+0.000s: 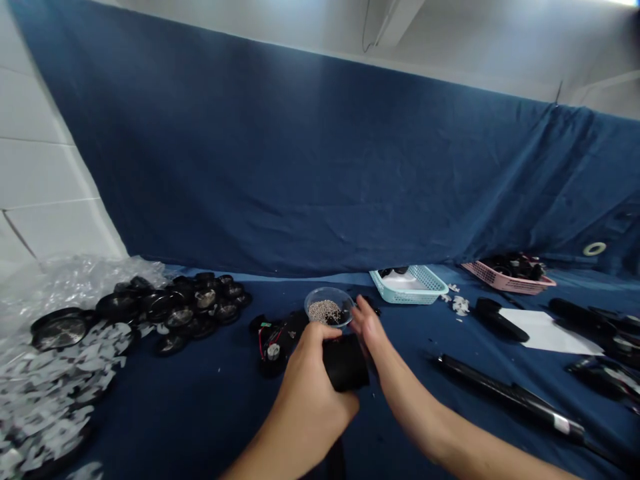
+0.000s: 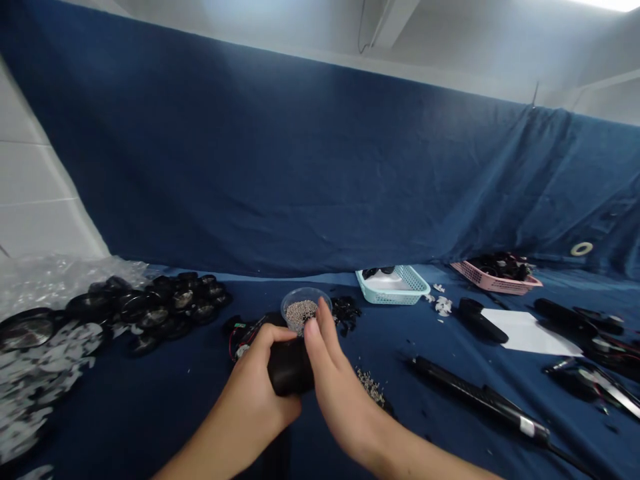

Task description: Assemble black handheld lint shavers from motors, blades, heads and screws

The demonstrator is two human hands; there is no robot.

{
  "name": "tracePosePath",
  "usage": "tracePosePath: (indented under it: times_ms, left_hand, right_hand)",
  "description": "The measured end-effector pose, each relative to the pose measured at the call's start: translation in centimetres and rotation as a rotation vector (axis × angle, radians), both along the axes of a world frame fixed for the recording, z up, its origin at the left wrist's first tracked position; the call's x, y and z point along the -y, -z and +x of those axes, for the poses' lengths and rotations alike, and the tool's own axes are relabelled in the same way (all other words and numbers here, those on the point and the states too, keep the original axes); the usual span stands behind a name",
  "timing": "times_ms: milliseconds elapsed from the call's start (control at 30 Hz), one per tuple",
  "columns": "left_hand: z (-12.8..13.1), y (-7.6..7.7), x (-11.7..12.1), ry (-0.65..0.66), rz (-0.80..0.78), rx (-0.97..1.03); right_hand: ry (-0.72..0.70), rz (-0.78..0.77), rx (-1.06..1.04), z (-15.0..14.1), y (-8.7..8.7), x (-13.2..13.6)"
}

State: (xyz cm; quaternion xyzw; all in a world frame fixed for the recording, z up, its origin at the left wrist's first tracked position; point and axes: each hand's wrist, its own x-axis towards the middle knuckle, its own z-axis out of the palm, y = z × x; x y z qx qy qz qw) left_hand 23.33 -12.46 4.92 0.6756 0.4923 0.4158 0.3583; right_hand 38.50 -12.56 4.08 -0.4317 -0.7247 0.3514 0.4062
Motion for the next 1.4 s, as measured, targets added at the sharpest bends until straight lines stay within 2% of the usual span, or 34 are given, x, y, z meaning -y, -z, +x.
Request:
tracePosePath:
  times_ms: [67, 133, 167, 233, 300, 367, 500, 533, 567, 600, 667, 733, 767, 800, 900, 933, 1000, 1067, 1133, 1167, 1267, 1400]
  left_hand:
    - [-0.6, -1.1, -0.2, 0.107, -0.210, 0.076]
    - [-1.1, -2.1, -0.1, 0.195, -0.313, 0.119]
    - [-1.2, -2.5, 0.1, 0.212, -0.319, 0.121]
    - [-1.3, -3.0, 0.5, 0.189, -0.280, 0.085]
    - [-1.0, -2.9, 0.8, 0.119, -0.234, 0.030]
    - [-0.5, -2.4, 1.1, 0.058, -0.194, -0.007]
    - [0.6, -0.9, 1.4, 0.004, -0.028, -0.041]
    - [0.7, -0.8, 1.4, -0.011, -0.002, -0.051]
    - [0.7, -0.8, 1.3, -0.020, -0.007, -0.062]
    - [0.6, -0.9, 1.2, -0.015, -0.040, -0.066]
    - [0.2, -1.5, 0.9, 0.047, -0.160, -0.056]
    - [-0.3, -1.9, 0.6, 0.133, -0.253, -0.038]
    - [-0.5, -2.0, 0.6, 0.148, -0.259, -0.031]
    - [-0.7, -2.0, 0.6, 0.136, -0.251, -0.036]
    - [-0.8, -1.8, 0.7, 0.057, -0.197, -0.067]
    - [-0.8, -1.7, 0.7, 0.056, -0.196, -0.066]
    - [-0.6, -1.7, 0.8, 0.093, -0.203, -0.045]
    - [-0.4, -1.7, 0.9, 0.125, -0.200, -0.023]
    - [0.0, -1.5, 1.0, 0.101, -0.194, -0.035]
    - [0.2, -1.2, 1.0, 0.071, -0.176, -0.049]
    - [0.7, 0.1, 1.1, -0.008, -0.046, -0.097]
    - [0.7, 1.7, 0.9, -0.050, 0.180, -0.154]
  right_hand:
    - [-0.077, 0.300, 0.065, 1.9, -0.2, -0.2]
    - [-0.244, 0.519, 0.194, 3.6, -0.2, -0.4]
    - [-0.319, 0.571, 0.251, 4.1, -0.2, -0.4]
    - [-0.366, 0.535, 0.278, 4.6, -0.3, -0.4]
    - [-0.285, 0.417, 0.192, 4.3, -0.6, -0.2]
    - [-0.200, 0.211, 0.069, 3.5, -0.9, 0.2]
    - [-0.131, -0.492, -0.240, 1.8, -1.1, 0.9]
    - [-0.098, -0.630, -0.265, 1.6, -1.1, 0.9]
    - [-0.050, -0.673, -0.256, 1.7, -1.0, 1.0]
    - [-0.006, -0.616, -0.222, 1.9, -0.9, 0.9]
    - [0.025, -0.273, -0.100, 2.6, -0.9, 0.9]
    - [-0.056, 0.077, 0.036, 3.5, -1.0, 0.8]
    - [-0.105, 0.156, 0.077, 3.8, -1.0, 0.7]
    - [-0.130, 0.150, 0.093, 4.0, -1.1, 0.7]
    - [-0.076, -0.116, 0.055, 4.0, -1.3, 0.7]
    - [-0.046, -0.161, 0.056, 4.0, -1.3, 0.7]
    - [-0.038, -0.076, 0.140, 4.1, -1.1, 0.7]
    - [-0.097, 0.159, 0.259, 4.1, -0.4, 0.7]
    - [-0.132, 0.341, 0.324, 3.7, 0.7, 0.4]
    - [-0.115, 0.382, 0.310, 3.4, 1.2, 0.2]
    - [-0.010, 0.345, 0.204, 1.8, 2.3, -0.4]
    - [0.071, 0.203, 0.148, -0.2, 2.1, -0.8]
